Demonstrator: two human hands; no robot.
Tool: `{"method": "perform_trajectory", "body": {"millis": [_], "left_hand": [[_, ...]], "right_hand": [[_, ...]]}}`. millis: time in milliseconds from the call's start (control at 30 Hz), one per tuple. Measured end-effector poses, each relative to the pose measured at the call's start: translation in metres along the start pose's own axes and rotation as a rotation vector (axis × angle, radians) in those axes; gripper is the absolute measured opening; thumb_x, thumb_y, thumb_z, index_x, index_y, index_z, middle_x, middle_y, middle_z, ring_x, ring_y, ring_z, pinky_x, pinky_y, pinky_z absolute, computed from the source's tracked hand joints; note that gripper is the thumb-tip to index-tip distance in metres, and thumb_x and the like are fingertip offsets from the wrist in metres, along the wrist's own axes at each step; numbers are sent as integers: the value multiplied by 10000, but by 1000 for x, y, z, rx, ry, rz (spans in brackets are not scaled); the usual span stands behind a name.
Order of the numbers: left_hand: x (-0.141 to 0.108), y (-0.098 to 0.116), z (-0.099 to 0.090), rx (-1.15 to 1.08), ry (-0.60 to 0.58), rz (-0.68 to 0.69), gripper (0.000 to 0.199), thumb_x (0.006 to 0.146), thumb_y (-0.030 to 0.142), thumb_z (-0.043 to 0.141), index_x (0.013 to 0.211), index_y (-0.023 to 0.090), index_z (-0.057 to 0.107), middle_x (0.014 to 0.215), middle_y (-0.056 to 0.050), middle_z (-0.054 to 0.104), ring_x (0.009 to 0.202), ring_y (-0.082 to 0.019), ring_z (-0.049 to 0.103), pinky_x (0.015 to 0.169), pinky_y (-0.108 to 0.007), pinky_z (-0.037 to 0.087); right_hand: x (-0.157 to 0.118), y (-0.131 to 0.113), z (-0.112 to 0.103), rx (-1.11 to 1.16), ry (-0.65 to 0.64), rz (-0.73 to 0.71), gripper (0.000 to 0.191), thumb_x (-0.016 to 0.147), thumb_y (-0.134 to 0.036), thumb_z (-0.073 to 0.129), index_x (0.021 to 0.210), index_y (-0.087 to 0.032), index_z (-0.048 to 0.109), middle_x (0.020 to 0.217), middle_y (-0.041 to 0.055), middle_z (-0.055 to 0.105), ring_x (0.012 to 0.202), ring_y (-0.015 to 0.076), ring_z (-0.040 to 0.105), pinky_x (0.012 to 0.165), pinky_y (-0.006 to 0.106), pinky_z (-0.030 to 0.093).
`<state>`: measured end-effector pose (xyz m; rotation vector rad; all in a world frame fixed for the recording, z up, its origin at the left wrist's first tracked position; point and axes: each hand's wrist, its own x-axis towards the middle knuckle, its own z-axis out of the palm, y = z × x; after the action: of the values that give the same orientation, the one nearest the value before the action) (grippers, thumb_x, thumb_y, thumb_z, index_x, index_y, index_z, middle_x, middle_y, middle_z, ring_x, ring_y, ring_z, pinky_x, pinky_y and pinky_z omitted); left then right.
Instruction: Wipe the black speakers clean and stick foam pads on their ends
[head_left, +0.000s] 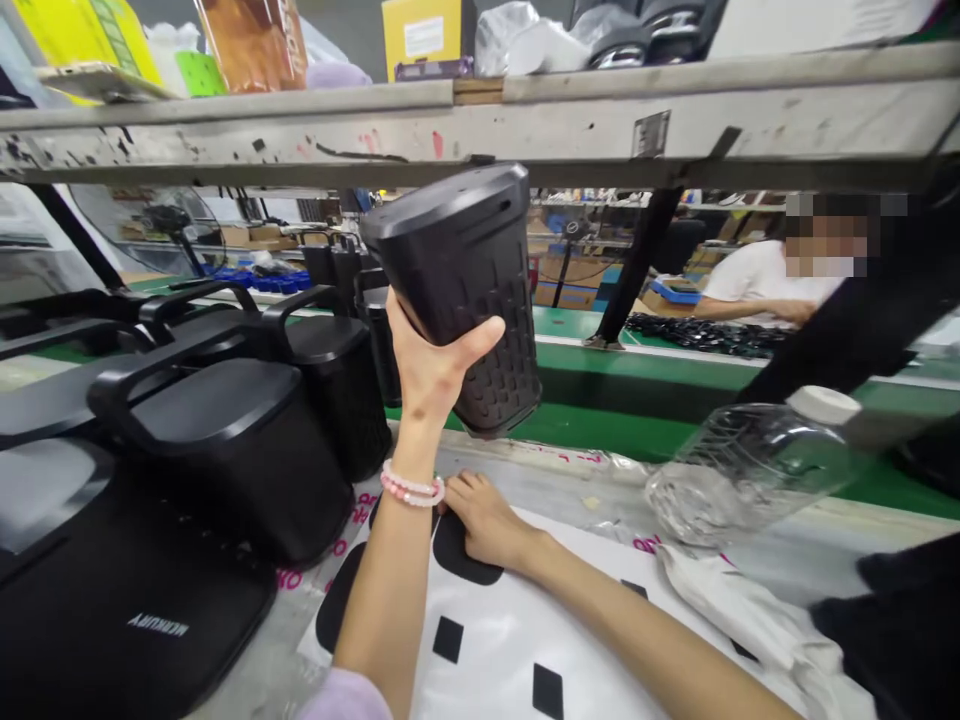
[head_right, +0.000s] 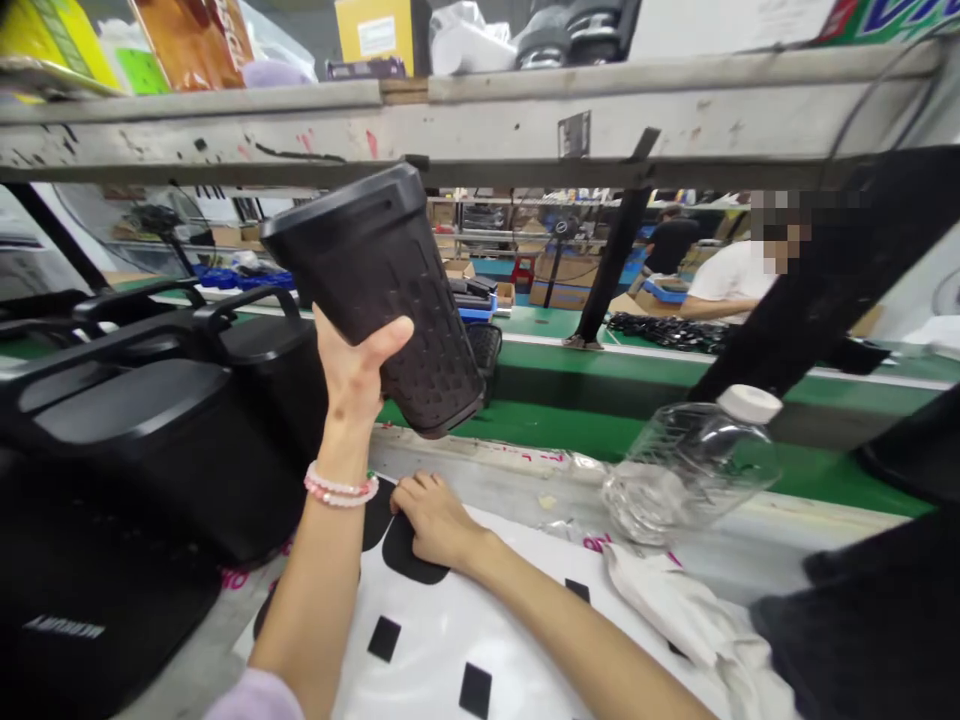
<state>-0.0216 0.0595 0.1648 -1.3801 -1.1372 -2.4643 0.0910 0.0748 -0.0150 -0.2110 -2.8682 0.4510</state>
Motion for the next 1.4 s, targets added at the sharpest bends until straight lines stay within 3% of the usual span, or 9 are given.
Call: {"method": "perform_trajectory", "body": {"millis": [233,533,967,1167,1300,1400], "left_hand": [[4,-1,-14,118,-39,99,973,531,716,803,1282,238,411,1322,-103,562,1268,-277,552,1098,-415,436],[1,-12,-9,102,-84,82,1071,570,710,788,1418,277,294,1392,-114,513,1308,-301,514,1114,-453,409],[-3,-9,-4,94,-69,32,942,522,718,805,1226,234,408,1326,-132,558,1258,-294,562,1079,-436,456],[-3,-9,-3,138,-79,44,979,523,753,778,1261,243,386,1349,-118,543,1282,-278,547,1089,-433,458],[-5,-3,-2,73,-69,44,991,512,696,827,1300,266,405,1346,-98,541,1292,-285,530,1107,-445,432],[-9,3,2,32,-76,46,977,510,650,855,1306,283,421,1339,-86,540,1295,-287,519,1119,-450,410]], "right_hand": [[0,4,2,-10,89,1,407,593,40,429,914,-202,489,946,66,553,921,239,434,772,348,346],[1,5,4,-46,92,-102,404,648,41,439,959,-195,544,951,83,553,933,253,419,792,377,330],[-10,11,-20,6,56,-296,306,623,-40,443,876,-211,467,931,74,536,888,238,426,791,388,364],[-46,15,-47,37,114,-303,188,747,-69,451,823,-241,464,892,61,579,844,231,470,765,396,391],[-90,4,-77,57,245,-224,237,810,-49,441,811,-272,522,919,52,636,872,235,566,746,416,419],[-132,-8,-106,68,413,-147,310,816,-15,450,847,-308,547,915,27,654,903,231,614,751,421,438]]}}
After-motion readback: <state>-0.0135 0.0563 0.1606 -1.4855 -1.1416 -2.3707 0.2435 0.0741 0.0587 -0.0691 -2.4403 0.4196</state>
